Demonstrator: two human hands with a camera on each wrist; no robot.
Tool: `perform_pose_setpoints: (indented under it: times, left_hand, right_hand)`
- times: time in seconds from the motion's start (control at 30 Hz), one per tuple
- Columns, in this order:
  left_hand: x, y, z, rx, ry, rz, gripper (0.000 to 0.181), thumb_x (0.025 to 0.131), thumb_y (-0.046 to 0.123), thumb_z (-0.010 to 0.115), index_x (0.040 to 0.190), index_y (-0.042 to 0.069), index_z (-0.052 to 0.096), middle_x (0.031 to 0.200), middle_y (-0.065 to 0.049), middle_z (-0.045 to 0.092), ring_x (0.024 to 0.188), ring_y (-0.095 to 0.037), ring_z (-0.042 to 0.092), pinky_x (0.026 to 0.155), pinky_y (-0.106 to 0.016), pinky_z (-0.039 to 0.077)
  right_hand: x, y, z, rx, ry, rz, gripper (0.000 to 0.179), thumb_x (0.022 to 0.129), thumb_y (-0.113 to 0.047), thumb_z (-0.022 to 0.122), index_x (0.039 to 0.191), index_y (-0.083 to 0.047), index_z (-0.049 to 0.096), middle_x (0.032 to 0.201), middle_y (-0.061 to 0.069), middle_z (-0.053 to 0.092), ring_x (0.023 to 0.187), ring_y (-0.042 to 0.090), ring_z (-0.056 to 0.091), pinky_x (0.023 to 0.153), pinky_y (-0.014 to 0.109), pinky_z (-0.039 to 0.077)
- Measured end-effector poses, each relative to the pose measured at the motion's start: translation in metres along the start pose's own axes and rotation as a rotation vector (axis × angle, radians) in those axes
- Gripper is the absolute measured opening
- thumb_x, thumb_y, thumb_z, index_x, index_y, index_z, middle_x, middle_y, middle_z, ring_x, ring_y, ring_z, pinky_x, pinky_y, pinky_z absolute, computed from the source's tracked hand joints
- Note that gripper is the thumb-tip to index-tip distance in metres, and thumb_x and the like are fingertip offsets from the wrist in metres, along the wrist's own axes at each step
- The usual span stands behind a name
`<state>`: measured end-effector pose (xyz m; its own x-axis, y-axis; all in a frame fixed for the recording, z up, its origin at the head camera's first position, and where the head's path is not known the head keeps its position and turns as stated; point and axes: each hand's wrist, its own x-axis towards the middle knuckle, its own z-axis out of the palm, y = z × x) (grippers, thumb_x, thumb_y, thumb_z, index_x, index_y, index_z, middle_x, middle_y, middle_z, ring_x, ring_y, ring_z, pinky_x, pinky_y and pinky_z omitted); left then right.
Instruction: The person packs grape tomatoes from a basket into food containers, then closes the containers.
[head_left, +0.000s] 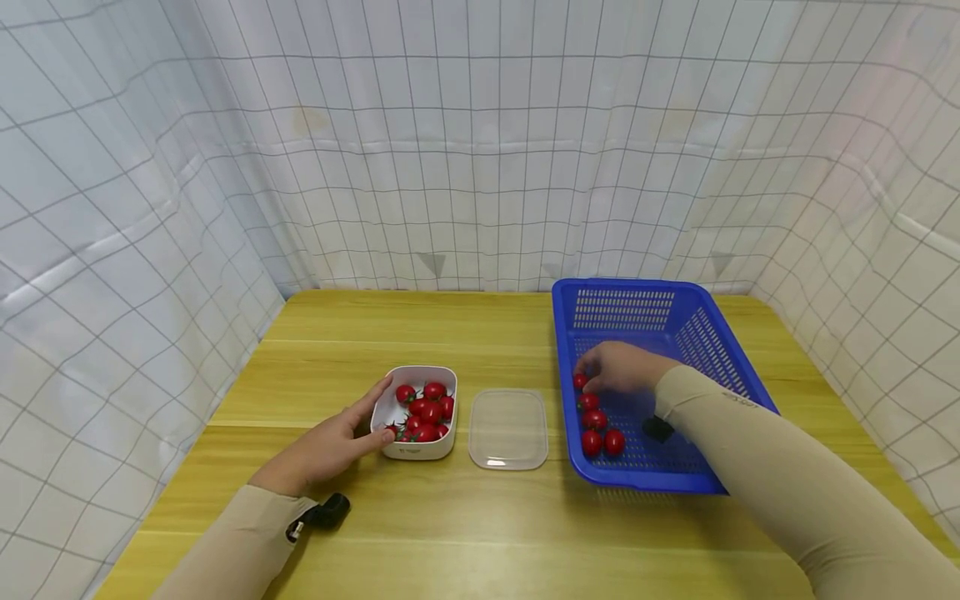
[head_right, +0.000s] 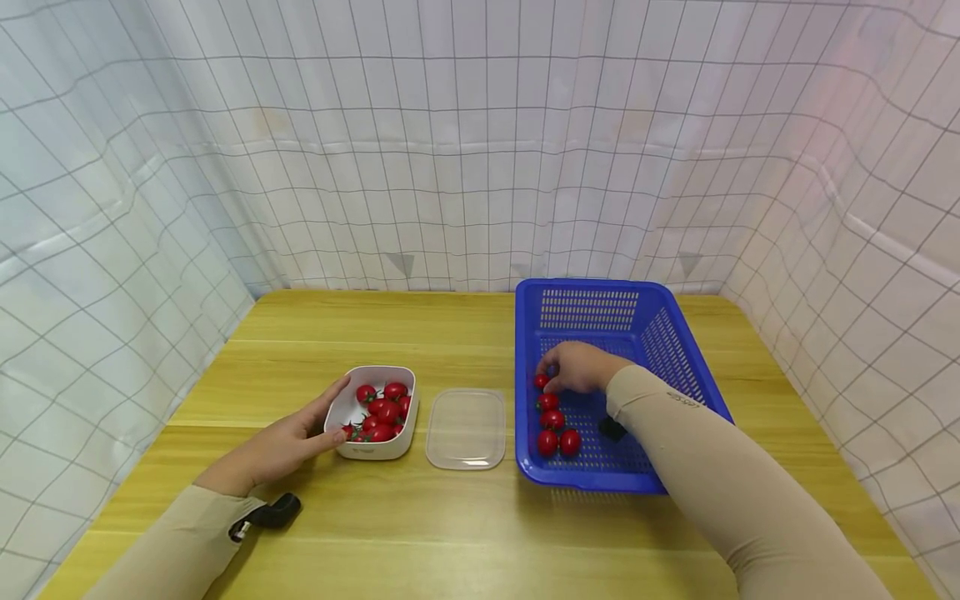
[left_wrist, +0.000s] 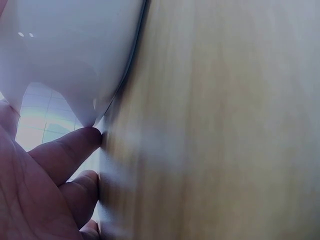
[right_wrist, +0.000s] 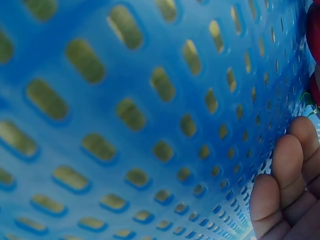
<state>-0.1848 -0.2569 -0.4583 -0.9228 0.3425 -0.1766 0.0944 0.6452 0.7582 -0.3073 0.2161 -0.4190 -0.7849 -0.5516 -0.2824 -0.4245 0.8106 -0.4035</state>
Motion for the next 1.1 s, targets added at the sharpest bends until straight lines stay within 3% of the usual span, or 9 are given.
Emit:
perform_pose_setpoints:
  times: [0.37, 0.8, 1.1]
  left_hand:
    - [0.001, 0.0, 0.002, -0.004, 0.005, -0.003, 0.085, 0.102, 0.056, 0.062, 0.166, 0.052, 0.007, 0.176, -0.018, 0.017, 0.159, -0.051, 0.022, 0.123, -0.072, 0.024]
    - [-0.001, 0.004, 0.002, 0.01, 0.005, 0.001, 0.084, 0.103, 0.056, 0.061, 0.167, 0.05, 0.007, 0.176, -0.018, 0.016, 0.159, -0.051, 0.021, 0.123, -0.073, 0.025]
    - [0.0, 0.003, 0.001, 0.021, 0.01, 0.014, 0.085, 0.103, 0.054, 0.062, 0.168, 0.046, 0.008, 0.176, -0.019, 0.017, 0.158, -0.051, 0.023, 0.123, -0.072, 0.025]
  right_hand:
    - [-0.003, -0.004, -0.005, -0.003, -0.001, 0.031, 0.027, 0.095, -0.021, 0.077, 0.12, -0.012, 0.077, 0.113, 0.005, 0.077, 0.104, 0.021, 0.071, 0.098, 0.047, 0.058]
    - [-0.012, -0.01, -0.03, 0.041, 0.126, -0.02, 0.029, 0.099, -0.023, 0.074, 0.125, -0.012, 0.076, 0.117, 0.004, 0.078, 0.111, 0.025, 0.072, 0.101, 0.051, 0.056]
    - [-0.016, -0.03, -0.05, 0.07, 0.193, -0.042, 0.023, 0.098, -0.022, 0.075, 0.12, -0.015, 0.076, 0.103, -0.003, 0.075, 0.094, 0.016, 0.066, 0.088, 0.041, 0.056]
